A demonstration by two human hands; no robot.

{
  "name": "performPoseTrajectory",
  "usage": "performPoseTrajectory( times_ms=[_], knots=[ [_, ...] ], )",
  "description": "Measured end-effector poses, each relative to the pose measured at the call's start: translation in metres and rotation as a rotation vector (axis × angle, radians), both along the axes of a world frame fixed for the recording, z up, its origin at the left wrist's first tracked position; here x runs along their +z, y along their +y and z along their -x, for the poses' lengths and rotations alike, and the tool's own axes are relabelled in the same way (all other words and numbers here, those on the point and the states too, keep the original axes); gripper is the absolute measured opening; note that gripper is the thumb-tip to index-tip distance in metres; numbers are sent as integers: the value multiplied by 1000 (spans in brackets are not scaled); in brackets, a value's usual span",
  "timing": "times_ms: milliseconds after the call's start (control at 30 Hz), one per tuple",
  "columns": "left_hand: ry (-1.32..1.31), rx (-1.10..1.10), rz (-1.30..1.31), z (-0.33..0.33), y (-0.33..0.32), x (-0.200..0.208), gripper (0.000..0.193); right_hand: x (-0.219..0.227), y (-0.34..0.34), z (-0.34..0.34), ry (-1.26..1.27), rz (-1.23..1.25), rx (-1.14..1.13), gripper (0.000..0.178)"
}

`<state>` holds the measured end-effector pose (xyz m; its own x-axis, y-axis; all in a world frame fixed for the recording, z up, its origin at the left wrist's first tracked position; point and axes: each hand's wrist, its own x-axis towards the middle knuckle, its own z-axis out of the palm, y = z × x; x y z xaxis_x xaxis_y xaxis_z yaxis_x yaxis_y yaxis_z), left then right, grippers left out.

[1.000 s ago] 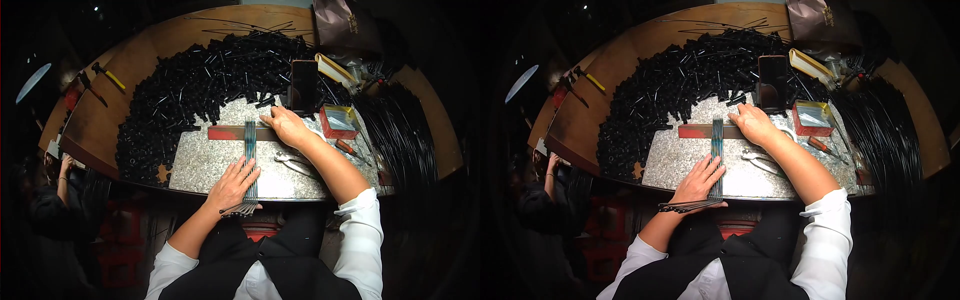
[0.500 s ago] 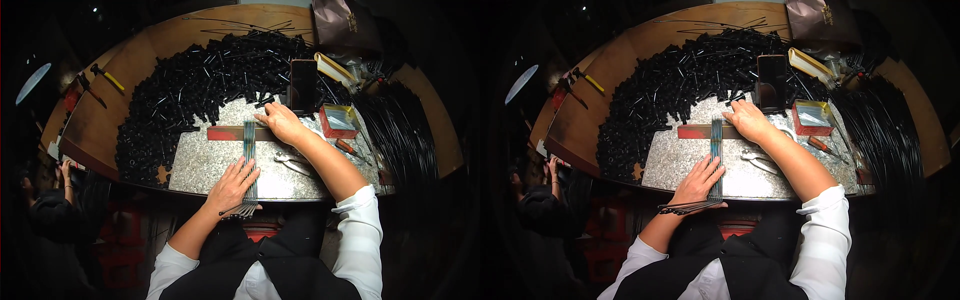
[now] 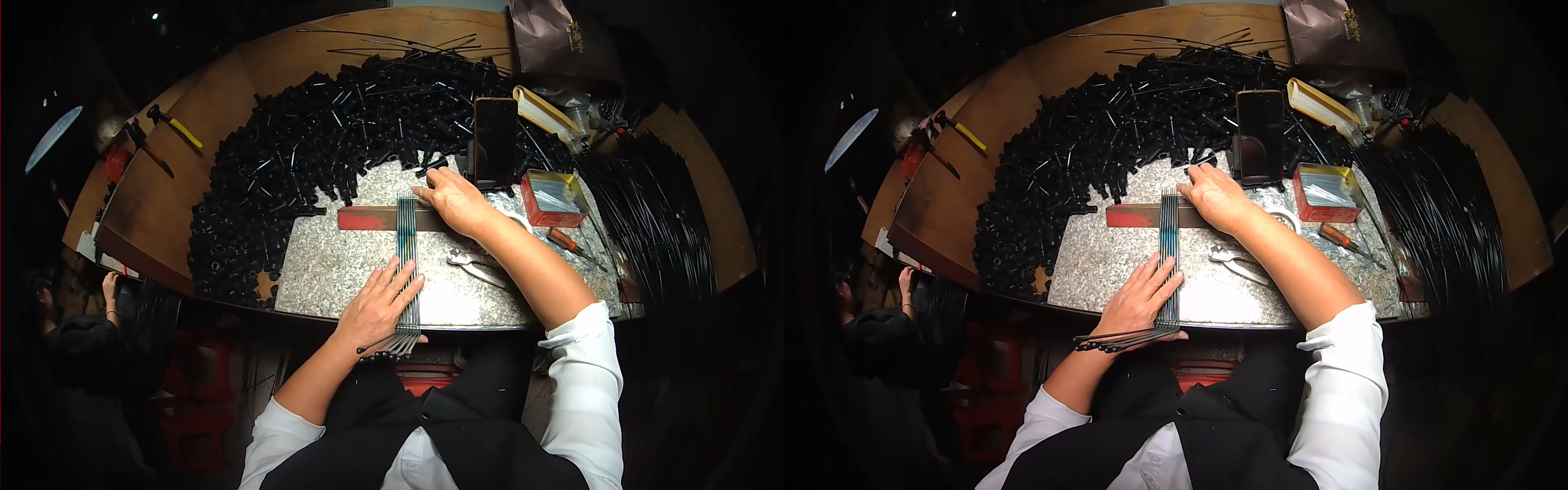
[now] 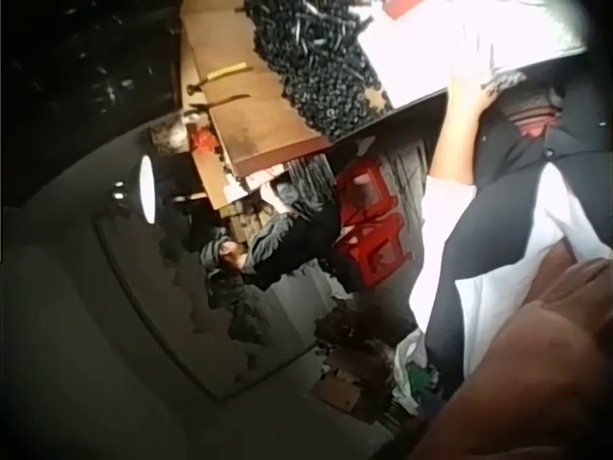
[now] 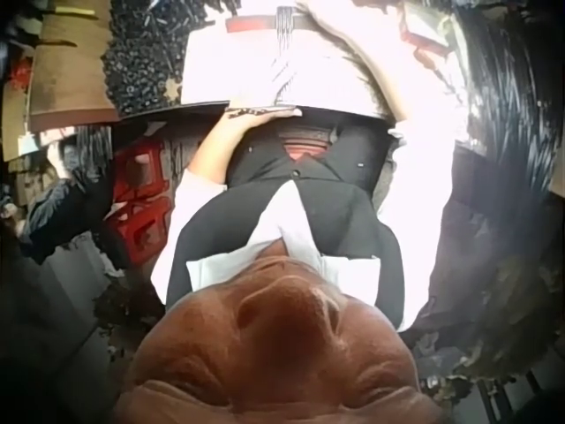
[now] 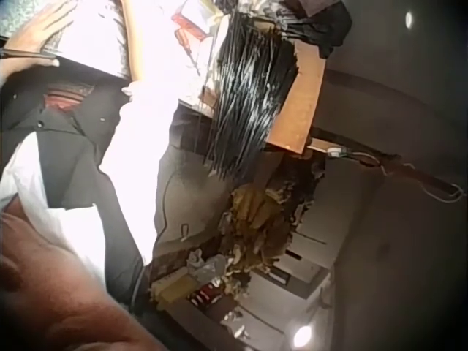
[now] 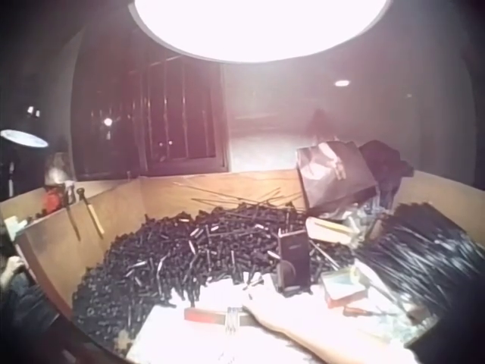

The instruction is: The recorder groups thin black wires, measures them, and uses pliers to crimp and secure them into metal collar components at an assembly station.

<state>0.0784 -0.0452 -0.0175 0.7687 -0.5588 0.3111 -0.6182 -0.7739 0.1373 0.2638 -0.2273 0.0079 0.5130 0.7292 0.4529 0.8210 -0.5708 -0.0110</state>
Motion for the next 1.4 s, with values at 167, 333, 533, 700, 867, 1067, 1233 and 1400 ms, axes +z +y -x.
performPoseTrajectory(
  times_ms=[167, 333, 533, 700, 867, 1067, 1233, 1400],
  knots=[
    [-23, -1, -35, -1, 2, -4, 87, 0, 0, -3, -60, 0, 10, 34],
    [3, -5, 11, 1, -2, 5, 87, -1, -5, -2, -20, 1, -5, 33],
    [5, -5, 17, 1, -1, 3, 87, -1, -6, -1, -26, 21, -11, 34],
    [-19, 4, -38, -2, 3, -6, 87, 0, -3, 0, -17, 23, -10, 33],
    [-9, 7, -42, -1, 1, -3, 87, -1, -5, -1, 35, 19, -21, 33],
    [9, 7, 6, 1, -2, 3, 86, -3, -5, -2, 30, 15, -19, 34],
    [6, 11, 14, 2, -2, 4, 85, -4, -4, -1, 16, 7, -17, 35],
    [1, 7, 19, 2, -2, 3, 86, -3, -5, -1, 44, 22, -30, 36]
  ],
)
